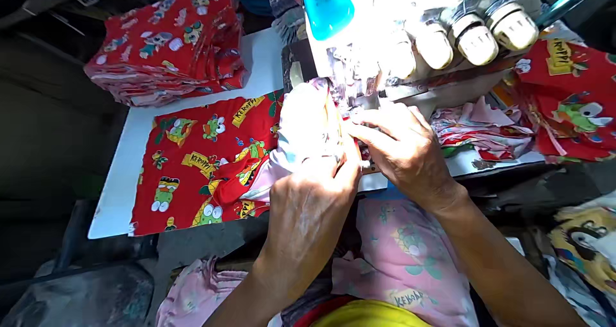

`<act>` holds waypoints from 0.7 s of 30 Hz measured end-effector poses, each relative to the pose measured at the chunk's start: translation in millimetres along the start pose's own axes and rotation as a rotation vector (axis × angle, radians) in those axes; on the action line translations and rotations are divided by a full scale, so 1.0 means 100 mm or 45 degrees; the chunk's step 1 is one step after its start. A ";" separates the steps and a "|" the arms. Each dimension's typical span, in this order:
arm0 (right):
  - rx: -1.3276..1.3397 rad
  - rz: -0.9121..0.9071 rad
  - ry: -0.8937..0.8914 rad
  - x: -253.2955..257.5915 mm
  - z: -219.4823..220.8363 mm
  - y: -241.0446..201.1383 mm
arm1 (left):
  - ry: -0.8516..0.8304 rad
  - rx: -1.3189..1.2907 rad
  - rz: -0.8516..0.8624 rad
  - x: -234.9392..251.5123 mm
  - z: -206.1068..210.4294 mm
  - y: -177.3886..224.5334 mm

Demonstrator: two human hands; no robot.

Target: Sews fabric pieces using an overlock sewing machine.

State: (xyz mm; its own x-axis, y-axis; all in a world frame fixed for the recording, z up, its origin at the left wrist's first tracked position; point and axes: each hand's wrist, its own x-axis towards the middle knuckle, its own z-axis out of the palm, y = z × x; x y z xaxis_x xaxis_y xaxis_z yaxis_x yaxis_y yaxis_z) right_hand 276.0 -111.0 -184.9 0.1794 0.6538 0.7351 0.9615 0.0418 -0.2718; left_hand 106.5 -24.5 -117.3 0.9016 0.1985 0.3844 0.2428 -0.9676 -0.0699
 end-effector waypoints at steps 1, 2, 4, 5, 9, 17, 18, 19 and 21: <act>0.045 0.072 0.017 -0.02 0.00 -0.02 | 0.002 0.010 -0.008 0.04 0.00 0.00; 0.097 0.185 0.052 -0.08 0.01 -0.05 | 0.005 0.019 -0.016 0.07 -0.01 0.00; 0.218 0.476 0.122 -0.24 0.09 -0.17 | 0.011 0.029 -0.029 0.10 -0.03 0.01; 0.318 0.614 0.099 -0.34 0.14 -0.24 | 0.016 0.030 -0.030 0.10 -0.03 0.02; 0.659 0.748 -0.086 -0.65 0.37 -0.67 | -0.007 0.033 -0.018 0.06 0.00 0.08; 0.678 0.506 0.028 -0.45 0.53 -0.89 | -0.014 0.103 -0.044 0.21 0.08 0.04; 0.667 0.506 0.006 -0.40 0.54 -0.90 | -0.009 0.110 -0.053 0.26 0.09 0.02; 0.667 0.510 -0.022 -0.35 0.55 -0.90 | -0.003 0.104 -0.058 0.30 0.08 0.00; 0.700 0.523 -0.070 -0.31 0.57 -0.90 | 0.014 0.108 -0.041 0.38 0.07 -0.06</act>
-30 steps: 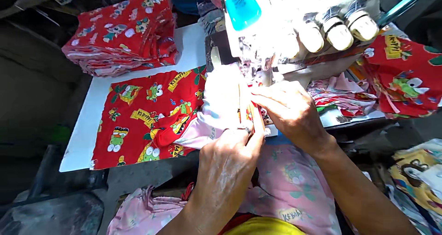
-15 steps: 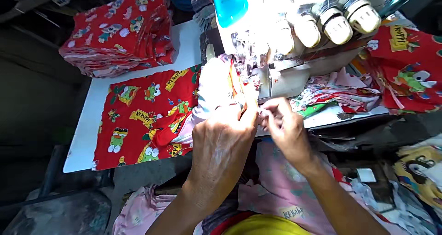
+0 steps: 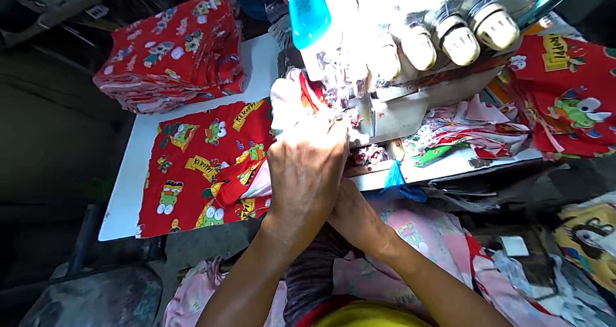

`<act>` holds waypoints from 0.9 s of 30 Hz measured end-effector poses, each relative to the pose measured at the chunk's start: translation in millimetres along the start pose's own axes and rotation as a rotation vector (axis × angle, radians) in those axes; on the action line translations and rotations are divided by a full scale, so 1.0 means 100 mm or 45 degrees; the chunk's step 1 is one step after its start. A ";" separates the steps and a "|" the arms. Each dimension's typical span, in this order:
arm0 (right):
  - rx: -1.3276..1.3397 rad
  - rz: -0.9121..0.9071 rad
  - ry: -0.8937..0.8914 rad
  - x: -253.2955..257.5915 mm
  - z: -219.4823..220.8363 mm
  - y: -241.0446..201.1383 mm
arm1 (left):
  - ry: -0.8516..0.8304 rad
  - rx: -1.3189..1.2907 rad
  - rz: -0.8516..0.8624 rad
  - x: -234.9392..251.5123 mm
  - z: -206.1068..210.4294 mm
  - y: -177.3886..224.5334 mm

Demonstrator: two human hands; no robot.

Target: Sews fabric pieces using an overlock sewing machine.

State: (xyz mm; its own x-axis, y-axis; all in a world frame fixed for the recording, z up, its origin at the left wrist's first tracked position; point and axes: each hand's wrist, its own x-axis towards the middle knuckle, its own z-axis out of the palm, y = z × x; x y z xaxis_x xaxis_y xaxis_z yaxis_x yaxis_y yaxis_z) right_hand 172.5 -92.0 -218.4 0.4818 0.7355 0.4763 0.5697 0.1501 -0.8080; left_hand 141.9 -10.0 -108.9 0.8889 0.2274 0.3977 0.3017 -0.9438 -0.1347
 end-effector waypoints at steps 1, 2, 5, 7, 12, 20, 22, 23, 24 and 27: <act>0.023 0.022 -0.033 -0.01 0.00 0.01 | 0.006 0.001 0.009 0.03 0.01 -0.02; 0.051 0.056 -0.075 -0.03 0.00 0.02 | -0.009 0.007 0.011 0.05 0.01 -0.04; 0.088 0.122 -0.171 -0.17 -0.06 0.11 | -0.062 -0.051 0.035 0.10 0.00 -0.15; 0.088 0.108 -0.163 -0.26 -0.15 0.18 | -0.124 -0.161 0.035 0.18 -0.04 -0.32; 0.079 0.165 -0.064 -0.29 -0.47 0.24 | -0.406 -0.640 0.057 0.40 -0.25 -0.89; 0.067 0.123 0.077 -0.11 -0.63 0.05 | -0.550 -0.908 -0.008 0.44 -0.22 -1.07; 0.092 0.096 0.150 -0.06 -0.60 0.00 | -0.465 -0.822 0.003 0.44 -0.23 -1.02; 0.116 0.082 0.192 -0.03 -0.57 -0.03 | -0.427 -0.786 0.020 0.45 -0.23 -1.00; 0.143 0.068 0.227 0.01 -0.54 -0.06 | -0.388 -0.734 0.043 0.46 -0.25 -0.97; 0.220 0.028 0.242 0.17 -0.35 -0.14 | -0.279 -0.556 0.111 0.46 -0.36 -0.79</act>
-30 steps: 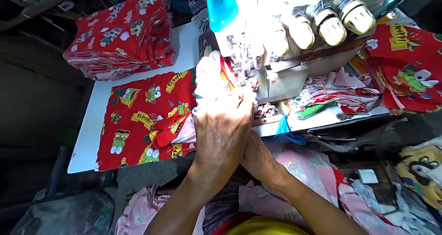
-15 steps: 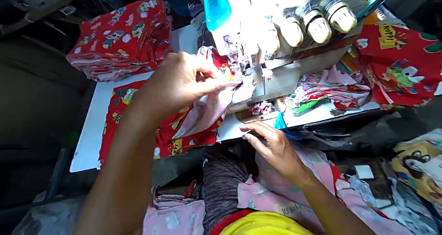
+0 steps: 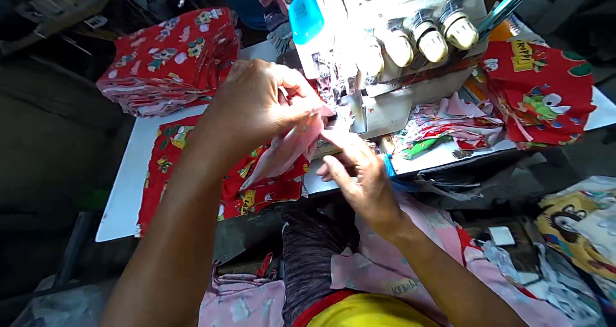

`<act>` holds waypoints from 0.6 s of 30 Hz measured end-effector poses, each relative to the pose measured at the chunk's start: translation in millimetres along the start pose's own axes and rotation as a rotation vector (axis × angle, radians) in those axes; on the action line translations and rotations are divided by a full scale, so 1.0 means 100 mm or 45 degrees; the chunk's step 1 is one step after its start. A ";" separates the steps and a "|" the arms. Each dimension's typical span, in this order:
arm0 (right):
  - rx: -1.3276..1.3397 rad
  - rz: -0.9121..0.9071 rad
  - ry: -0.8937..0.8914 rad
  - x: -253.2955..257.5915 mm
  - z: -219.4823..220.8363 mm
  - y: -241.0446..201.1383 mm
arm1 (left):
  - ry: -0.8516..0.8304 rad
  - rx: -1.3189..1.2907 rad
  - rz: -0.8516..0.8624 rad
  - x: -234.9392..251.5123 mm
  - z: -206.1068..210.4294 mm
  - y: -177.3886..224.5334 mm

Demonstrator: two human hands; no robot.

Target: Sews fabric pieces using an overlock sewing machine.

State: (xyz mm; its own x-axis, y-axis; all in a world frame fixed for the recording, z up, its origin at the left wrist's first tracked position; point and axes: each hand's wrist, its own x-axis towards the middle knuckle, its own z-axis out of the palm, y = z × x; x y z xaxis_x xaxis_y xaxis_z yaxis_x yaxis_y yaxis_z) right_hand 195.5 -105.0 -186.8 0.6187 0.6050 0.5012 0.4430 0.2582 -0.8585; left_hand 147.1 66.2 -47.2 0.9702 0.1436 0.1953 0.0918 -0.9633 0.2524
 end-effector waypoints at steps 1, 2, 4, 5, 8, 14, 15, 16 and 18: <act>0.028 0.000 -0.044 0.02 0.08 -0.01 | 0.030 0.047 0.028 -0.01 0.02 0.10; 0.055 -0.001 -0.085 0.03 0.16 -0.03 | 0.055 0.081 0.050 -0.04 0.06 0.19; 0.086 -0.035 -0.120 -0.01 0.27 -0.05 | 0.092 0.112 0.062 -0.17 0.21 0.39; 0.098 -0.060 -0.123 -0.05 0.30 -0.06 | 0.103 0.135 0.043 -0.27 0.30 0.47; 0.075 -0.087 -0.146 -0.24 0.27 0.02 | 0.213 0.238 -0.044 -0.47 0.62 0.56; -0.083 -0.117 -0.219 -0.47 0.08 0.15 | 0.321 0.278 -0.116 -0.58 0.92 0.66; -0.073 -0.099 -0.241 -0.47 0.05 0.16 | 0.319 0.286 -0.126 -0.56 0.91 0.67; -0.059 -0.078 -0.263 -0.47 0.03 0.17 | 0.318 0.296 -0.136 -0.53 0.90 0.68; -0.040 -0.045 -0.299 -0.48 0.02 0.20 | 0.319 0.336 -0.159 -0.44 0.87 0.66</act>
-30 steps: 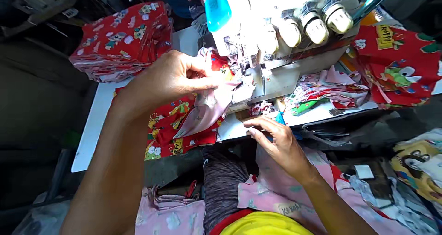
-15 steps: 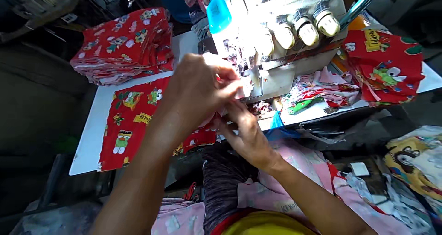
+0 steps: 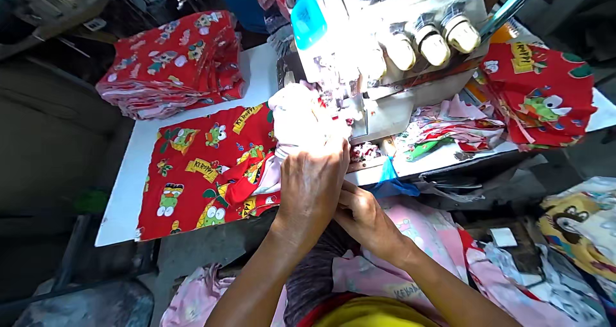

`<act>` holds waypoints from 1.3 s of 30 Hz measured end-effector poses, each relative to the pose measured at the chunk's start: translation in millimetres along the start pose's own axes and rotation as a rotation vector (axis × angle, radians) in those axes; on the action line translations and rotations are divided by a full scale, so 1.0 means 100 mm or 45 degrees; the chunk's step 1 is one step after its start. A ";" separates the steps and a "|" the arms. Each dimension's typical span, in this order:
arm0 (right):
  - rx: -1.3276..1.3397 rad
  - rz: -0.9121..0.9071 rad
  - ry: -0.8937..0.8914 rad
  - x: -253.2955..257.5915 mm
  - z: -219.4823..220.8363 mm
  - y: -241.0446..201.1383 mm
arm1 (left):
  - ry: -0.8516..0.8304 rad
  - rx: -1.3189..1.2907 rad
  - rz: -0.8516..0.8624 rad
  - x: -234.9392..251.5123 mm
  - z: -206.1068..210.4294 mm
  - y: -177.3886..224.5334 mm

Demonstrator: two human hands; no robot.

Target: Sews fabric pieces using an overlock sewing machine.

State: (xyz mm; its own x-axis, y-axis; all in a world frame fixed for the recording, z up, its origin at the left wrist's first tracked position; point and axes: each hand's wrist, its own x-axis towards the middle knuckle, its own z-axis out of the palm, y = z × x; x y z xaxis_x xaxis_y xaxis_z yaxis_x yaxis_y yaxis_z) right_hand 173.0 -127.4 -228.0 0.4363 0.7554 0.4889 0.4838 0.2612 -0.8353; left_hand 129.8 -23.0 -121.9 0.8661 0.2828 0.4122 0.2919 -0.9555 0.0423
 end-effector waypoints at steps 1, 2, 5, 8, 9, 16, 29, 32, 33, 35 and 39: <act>0.002 0.008 -0.013 0.00 0.00 0.02 | -0.001 0.025 -0.008 0.05 0.01 -0.01; 0.006 0.017 -0.027 -0.01 0.00 0.03 | 0.003 0.042 -0.010 0.09 0.02 -0.03; 0.029 0.047 -0.075 -0.05 -0.05 0.07 | 0.018 0.042 -0.005 0.15 0.04 -0.07; 0.045 0.074 -0.113 -0.09 -0.08 0.12 | 0.037 0.011 0.001 0.17 0.06 -0.11; 0.043 0.085 -0.119 -0.11 -0.09 0.14 | 0.036 -0.028 -0.009 0.19 0.06 -0.13; 0.022 0.171 -0.166 -0.25 -0.12 0.14 | 0.143 -0.281 -0.494 0.41 -0.06 -1.08; -0.028 0.102 -0.266 -0.25 -0.05 0.18 | 0.005 -0.370 -0.008 -0.31 -1.14 -1.13; -0.033 0.065 -0.298 -0.20 0.02 0.13 | -0.001 -0.363 0.237 0.11 -0.88 -0.76; -0.041 0.056 -0.310 -0.20 0.04 0.11 | -0.054 -0.315 0.298 0.25 -0.76 -0.69; -0.048 0.055 -0.348 -0.24 0.04 0.09 | -0.152 -0.141 0.427 0.51 -0.48 -0.70; -0.076 0.071 -0.435 -0.40 -0.04 0.08 | -0.332 0.119 0.549 0.75 -0.25 -0.91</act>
State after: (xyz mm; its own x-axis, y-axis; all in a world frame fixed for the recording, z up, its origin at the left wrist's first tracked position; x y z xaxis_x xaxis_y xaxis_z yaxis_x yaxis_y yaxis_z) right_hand 162.5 -158.3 -253.0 0.1888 0.9277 0.3221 0.5146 0.1859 -0.8370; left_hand 157.6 83.0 -72.0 0.9847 -0.1129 0.1328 -0.0899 -0.9817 -0.1680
